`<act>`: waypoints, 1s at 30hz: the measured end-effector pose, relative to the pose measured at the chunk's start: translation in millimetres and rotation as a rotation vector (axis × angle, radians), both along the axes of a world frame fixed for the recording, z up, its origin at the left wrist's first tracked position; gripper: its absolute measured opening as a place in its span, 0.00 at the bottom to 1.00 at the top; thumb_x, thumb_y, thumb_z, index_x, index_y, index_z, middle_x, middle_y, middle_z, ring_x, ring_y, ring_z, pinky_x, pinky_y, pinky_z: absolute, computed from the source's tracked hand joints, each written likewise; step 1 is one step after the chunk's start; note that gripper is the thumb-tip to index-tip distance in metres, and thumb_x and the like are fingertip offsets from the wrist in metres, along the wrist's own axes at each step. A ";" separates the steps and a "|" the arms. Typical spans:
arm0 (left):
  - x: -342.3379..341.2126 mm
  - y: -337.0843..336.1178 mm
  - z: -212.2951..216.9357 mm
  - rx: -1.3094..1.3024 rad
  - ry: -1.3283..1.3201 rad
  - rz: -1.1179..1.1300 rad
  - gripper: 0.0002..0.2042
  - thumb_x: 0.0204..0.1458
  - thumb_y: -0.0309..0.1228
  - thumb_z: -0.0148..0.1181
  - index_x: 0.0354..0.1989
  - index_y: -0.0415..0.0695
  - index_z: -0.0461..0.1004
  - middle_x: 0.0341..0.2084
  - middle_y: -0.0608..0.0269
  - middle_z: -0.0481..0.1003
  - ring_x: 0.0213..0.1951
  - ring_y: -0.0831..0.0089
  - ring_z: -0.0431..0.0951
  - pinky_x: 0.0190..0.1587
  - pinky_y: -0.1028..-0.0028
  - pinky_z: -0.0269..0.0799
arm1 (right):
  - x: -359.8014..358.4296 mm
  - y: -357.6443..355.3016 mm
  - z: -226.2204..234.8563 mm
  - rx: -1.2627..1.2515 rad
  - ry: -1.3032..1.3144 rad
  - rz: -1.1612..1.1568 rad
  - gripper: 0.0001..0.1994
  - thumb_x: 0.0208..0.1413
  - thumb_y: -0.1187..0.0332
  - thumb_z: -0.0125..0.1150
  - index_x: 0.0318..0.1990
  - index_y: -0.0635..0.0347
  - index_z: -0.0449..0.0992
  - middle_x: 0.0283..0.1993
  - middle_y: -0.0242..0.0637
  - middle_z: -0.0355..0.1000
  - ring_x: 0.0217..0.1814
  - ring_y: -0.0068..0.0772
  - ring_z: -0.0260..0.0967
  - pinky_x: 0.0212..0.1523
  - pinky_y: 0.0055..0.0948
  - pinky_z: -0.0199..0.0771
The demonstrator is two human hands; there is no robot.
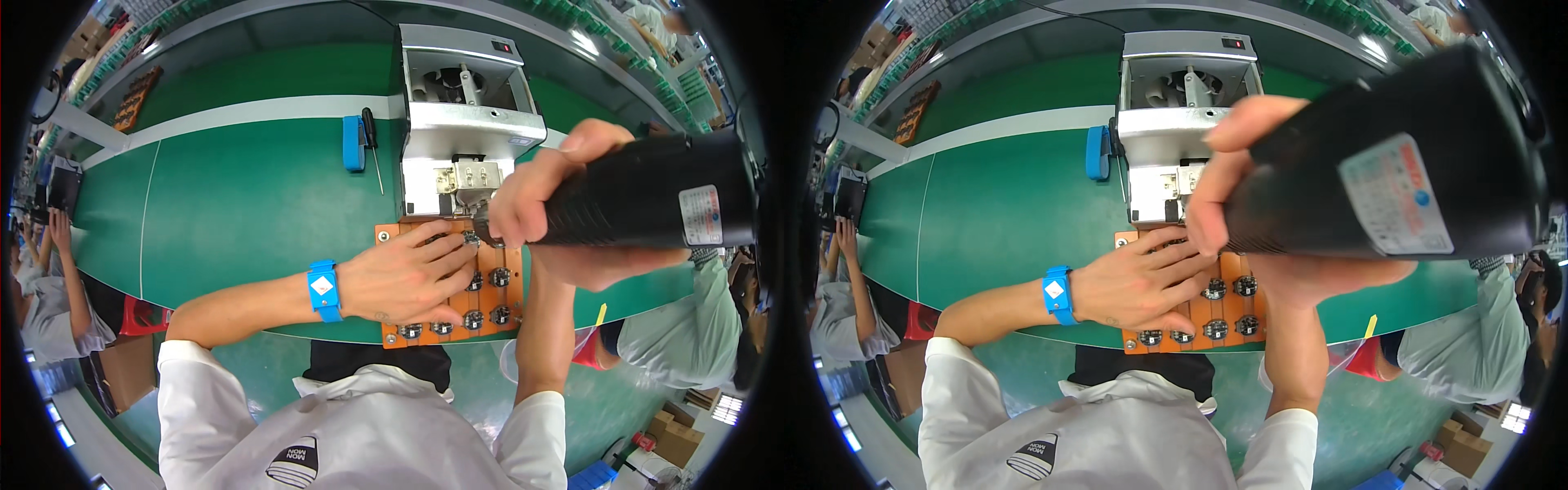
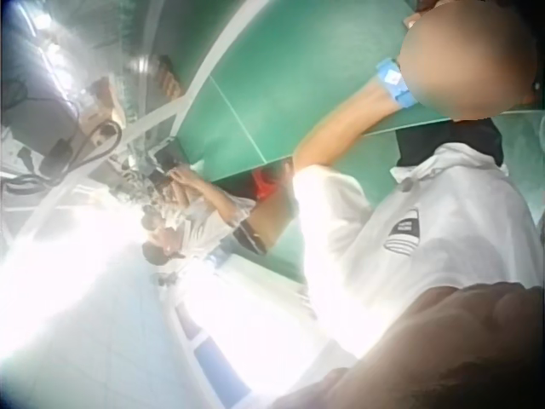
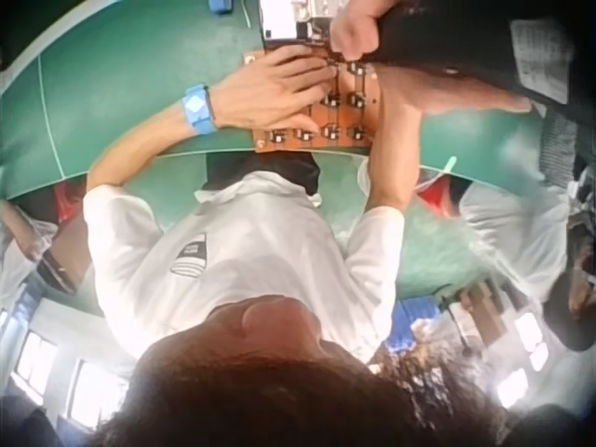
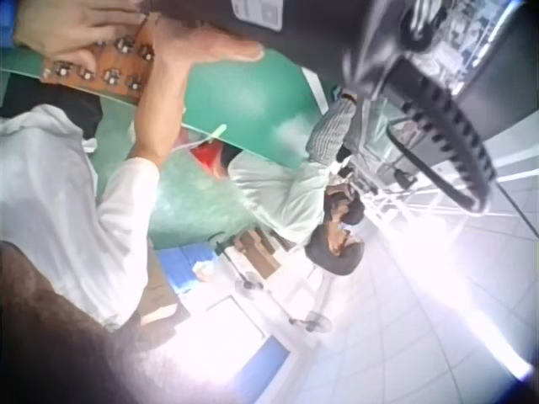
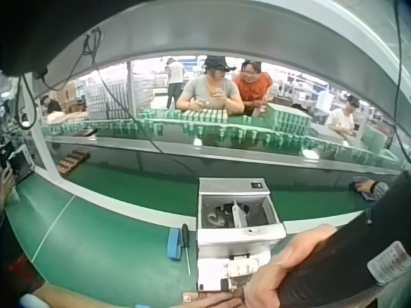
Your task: Use an electric screwdriver to drive screws into components on a printed circuit board array.
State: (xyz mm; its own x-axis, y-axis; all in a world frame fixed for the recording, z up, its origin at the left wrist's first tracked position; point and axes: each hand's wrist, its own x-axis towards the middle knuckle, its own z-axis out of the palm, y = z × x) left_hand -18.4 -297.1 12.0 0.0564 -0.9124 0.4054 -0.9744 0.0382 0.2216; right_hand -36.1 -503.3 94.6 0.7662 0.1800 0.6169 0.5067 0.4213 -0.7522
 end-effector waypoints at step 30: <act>4.2 -1.9 -2.0 0.028 -0.021 -0.056 0.24 0.57 0.53 0.59 0.42 0.39 0.73 0.44 0.53 0.76 0.52 0.55 0.77 0.64 0.54 0.65 | -25.0 2.8 -67.2 0.152 0.097 -0.163 0.52 0.49 0.18 0.46 0.56 0.67 0.63 0.21 0.42 0.68 0.17 0.34 0.64 0.20 0.34 0.71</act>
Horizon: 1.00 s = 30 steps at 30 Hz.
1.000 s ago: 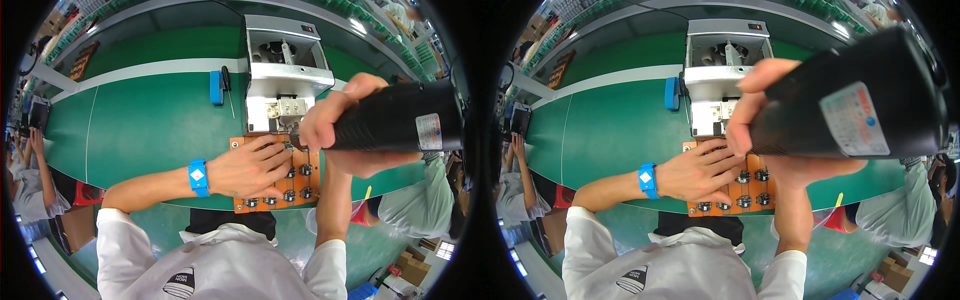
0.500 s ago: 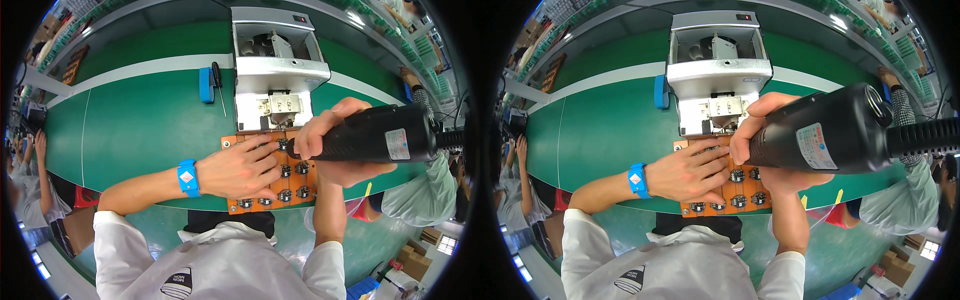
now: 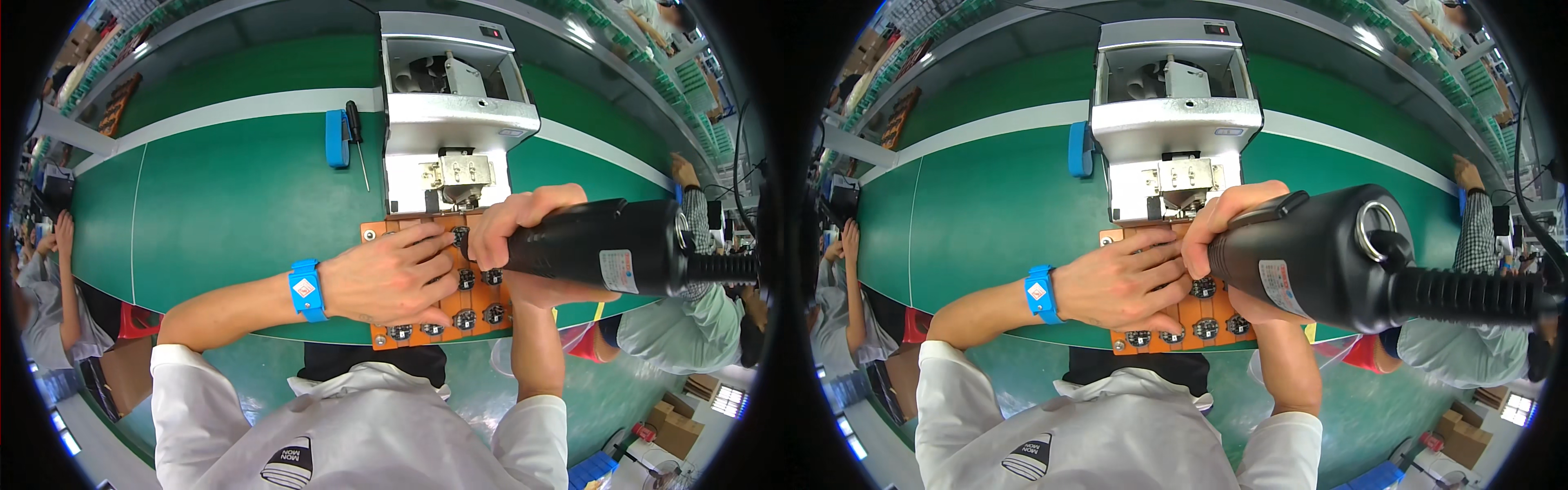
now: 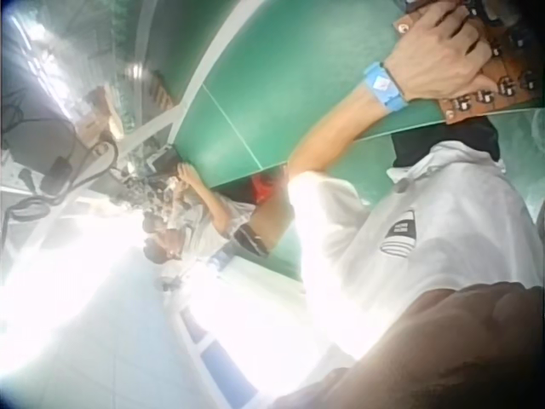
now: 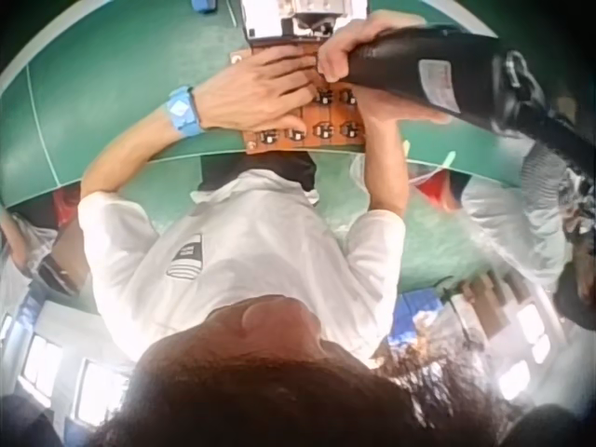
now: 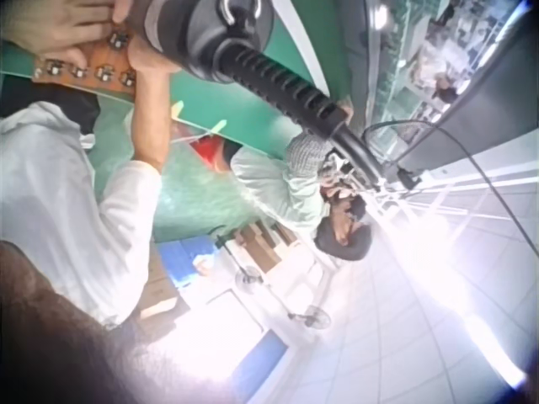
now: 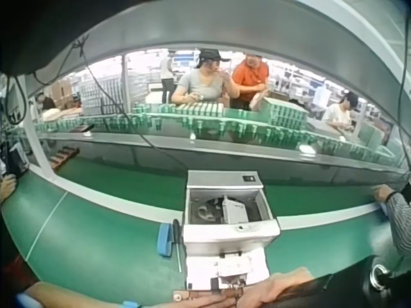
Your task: Use an electric screwdriver to drive screws into components on a printed circuit board array.
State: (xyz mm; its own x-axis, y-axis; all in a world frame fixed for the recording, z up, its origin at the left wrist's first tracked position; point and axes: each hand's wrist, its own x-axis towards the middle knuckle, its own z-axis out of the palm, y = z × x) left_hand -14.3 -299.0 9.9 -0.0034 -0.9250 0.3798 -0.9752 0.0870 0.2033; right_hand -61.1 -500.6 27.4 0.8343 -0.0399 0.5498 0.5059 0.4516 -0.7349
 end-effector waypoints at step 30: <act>-2.0 1.0 -1.4 -0.009 -0.031 0.011 0.24 0.56 0.53 0.60 0.41 0.40 0.72 0.44 0.54 0.76 0.54 0.55 0.76 0.63 0.57 0.68 | 3.7 8.5 43.7 0.077 -0.271 -0.262 0.55 0.53 0.18 0.36 0.70 0.62 0.51 0.27 0.41 0.65 0.21 0.37 0.64 0.23 0.41 0.73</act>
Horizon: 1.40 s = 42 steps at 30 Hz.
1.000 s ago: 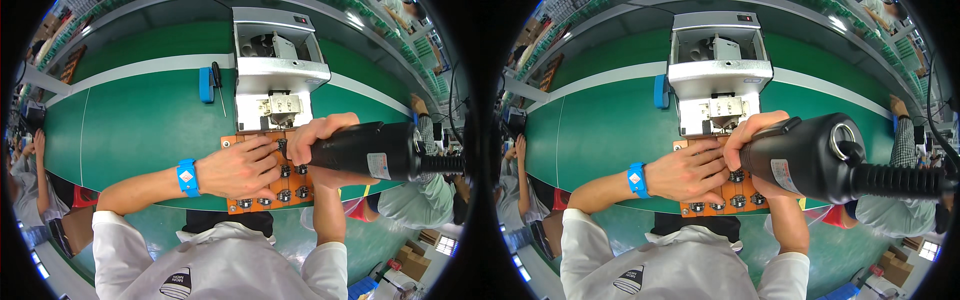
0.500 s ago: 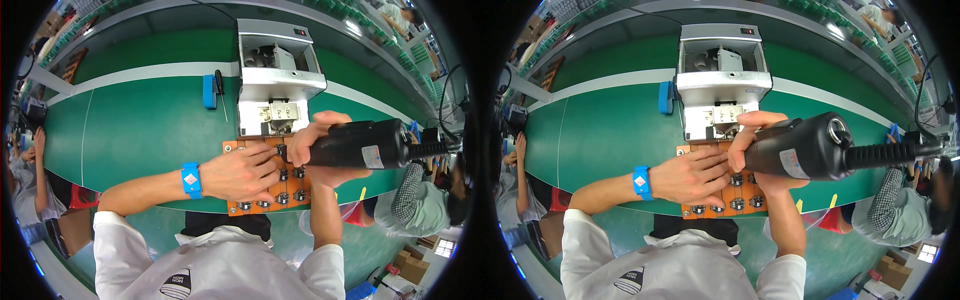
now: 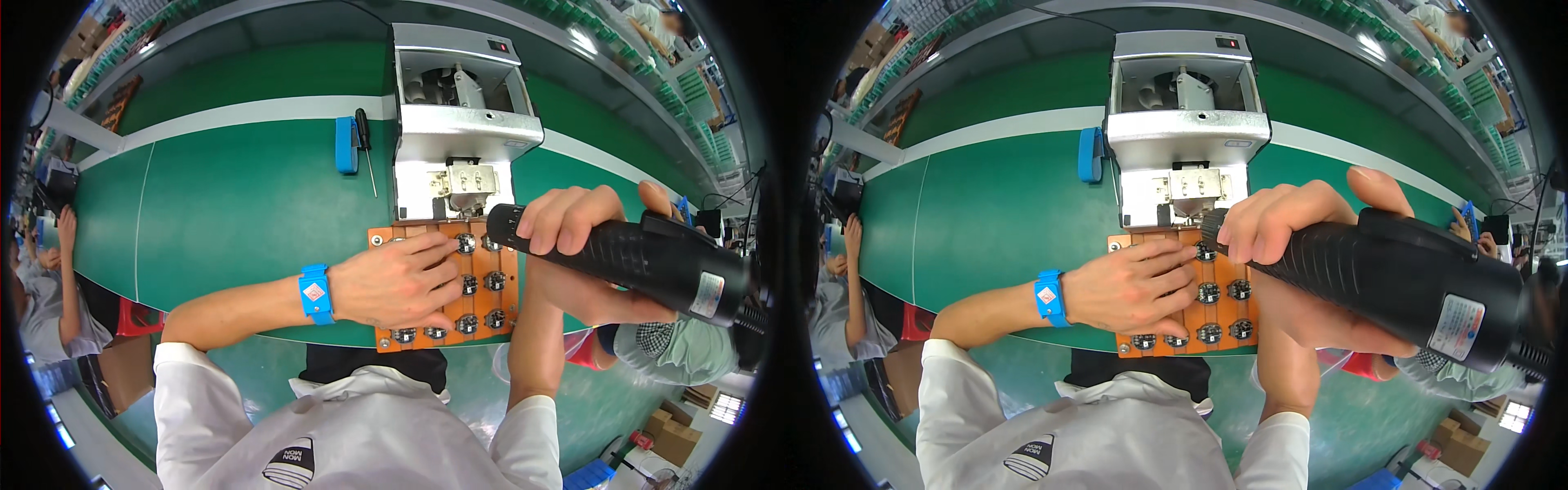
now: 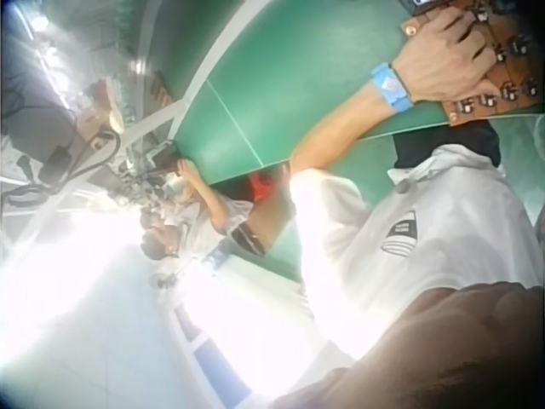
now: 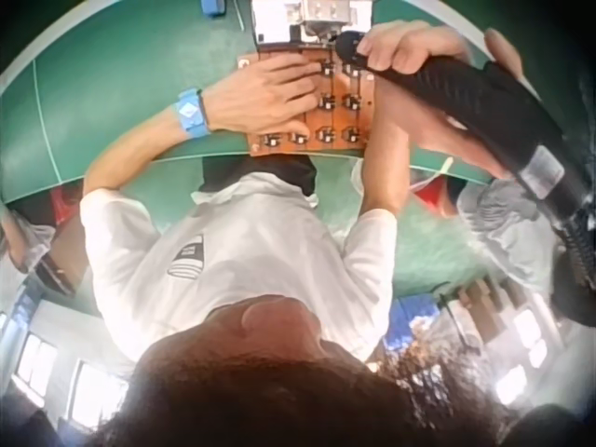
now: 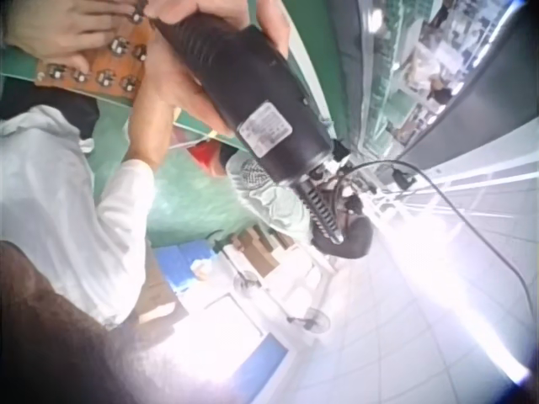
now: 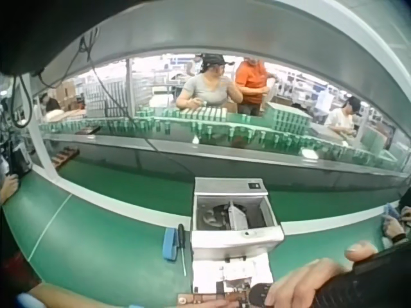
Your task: Use an electric screwdriver to drive screws into components on a printed circuit board array.
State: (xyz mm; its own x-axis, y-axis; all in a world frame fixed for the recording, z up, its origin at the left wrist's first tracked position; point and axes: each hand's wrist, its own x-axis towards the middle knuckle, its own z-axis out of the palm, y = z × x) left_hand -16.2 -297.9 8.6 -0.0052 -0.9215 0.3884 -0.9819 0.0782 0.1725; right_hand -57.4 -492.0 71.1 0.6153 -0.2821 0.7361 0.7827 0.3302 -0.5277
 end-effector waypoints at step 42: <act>101.5 -13.8 122.9 -0.437 0.089 0.601 0.11 0.58 0.32 0.65 0.32 0.35 0.77 0.22 0.59 0.72 0.23 0.74 0.70 0.25 0.71 0.63 | 41.7 -104.3 -56.2 0.862 -0.001 0.918 0.27 0.70 0.51 0.47 0.59 0.72 0.65 0.20 0.33 0.63 0.12 0.24 0.60 0.12 0.23 0.68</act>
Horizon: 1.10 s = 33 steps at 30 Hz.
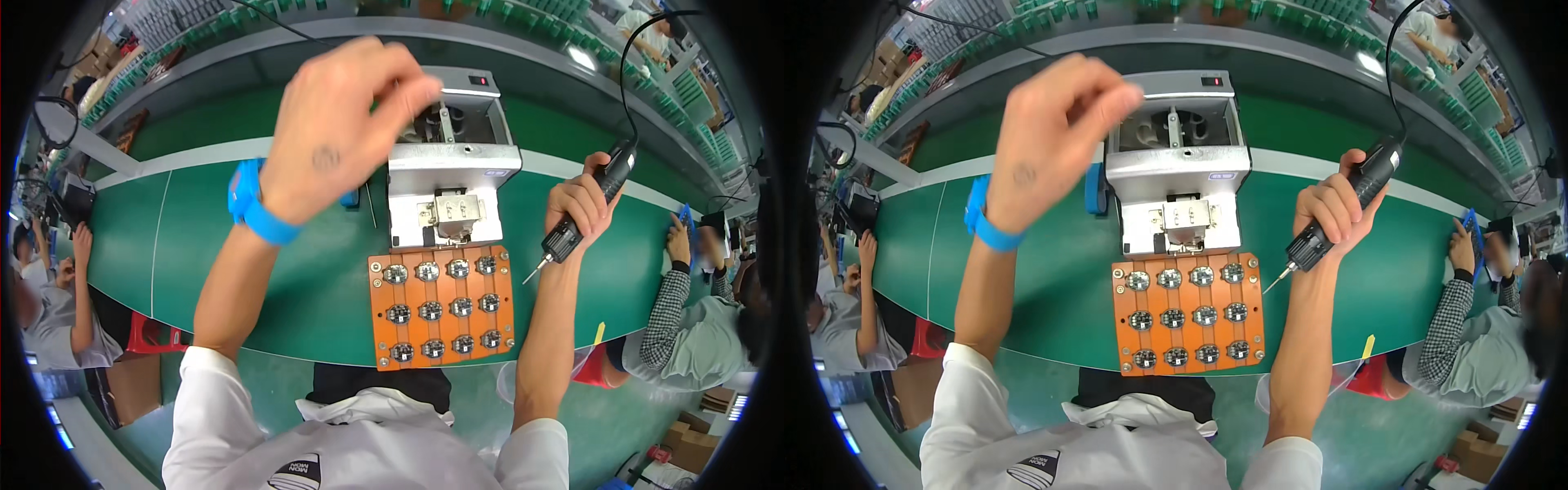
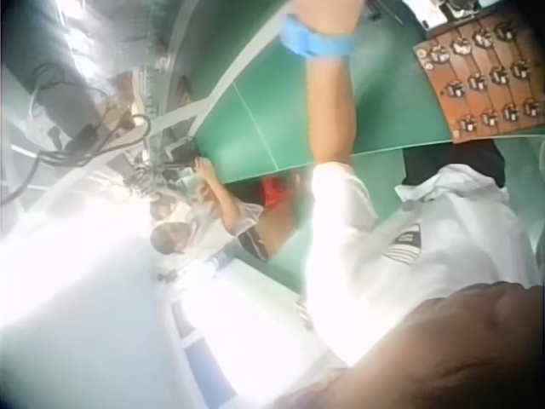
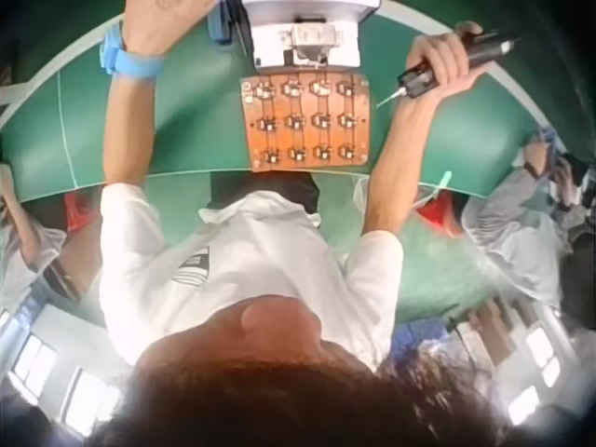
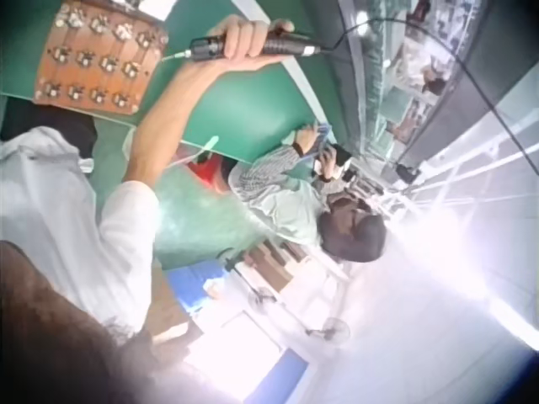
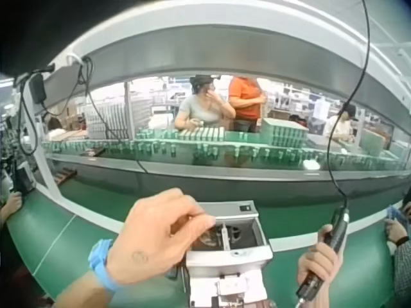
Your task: Use an electric screwdriver to drive screws into components on a printed circuit board array.
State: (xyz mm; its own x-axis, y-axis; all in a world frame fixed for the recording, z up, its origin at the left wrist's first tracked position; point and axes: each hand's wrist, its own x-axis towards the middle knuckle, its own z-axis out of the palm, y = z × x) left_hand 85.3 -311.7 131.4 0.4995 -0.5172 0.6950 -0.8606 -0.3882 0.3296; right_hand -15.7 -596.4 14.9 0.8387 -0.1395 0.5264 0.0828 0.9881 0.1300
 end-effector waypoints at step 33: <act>10.1 -15.8 -1.8 0.486 0.390 0.173 0.07 0.60 0.31 0.65 0.37 0.39 0.79 0.22 0.76 0.70 0.25 0.89 0.62 0.28 0.83 0.54 | 17.1 -0.4 -38.3 0.094 0.018 0.147 0.21 0.61 0.78 0.45 0.63 0.71 0.61 0.21 0.46 0.70 0.13 0.38 0.70 0.12 0.34 0.78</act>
State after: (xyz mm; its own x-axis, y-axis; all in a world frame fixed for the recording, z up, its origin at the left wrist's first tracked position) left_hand 95.4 -327.5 129.7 0.7725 -0.6164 0.1526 -0.6246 -0.6944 0.3573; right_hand 1.4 -596.7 -23.4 0.8628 -0.0631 0.5016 -0.0583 0.9732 0.2226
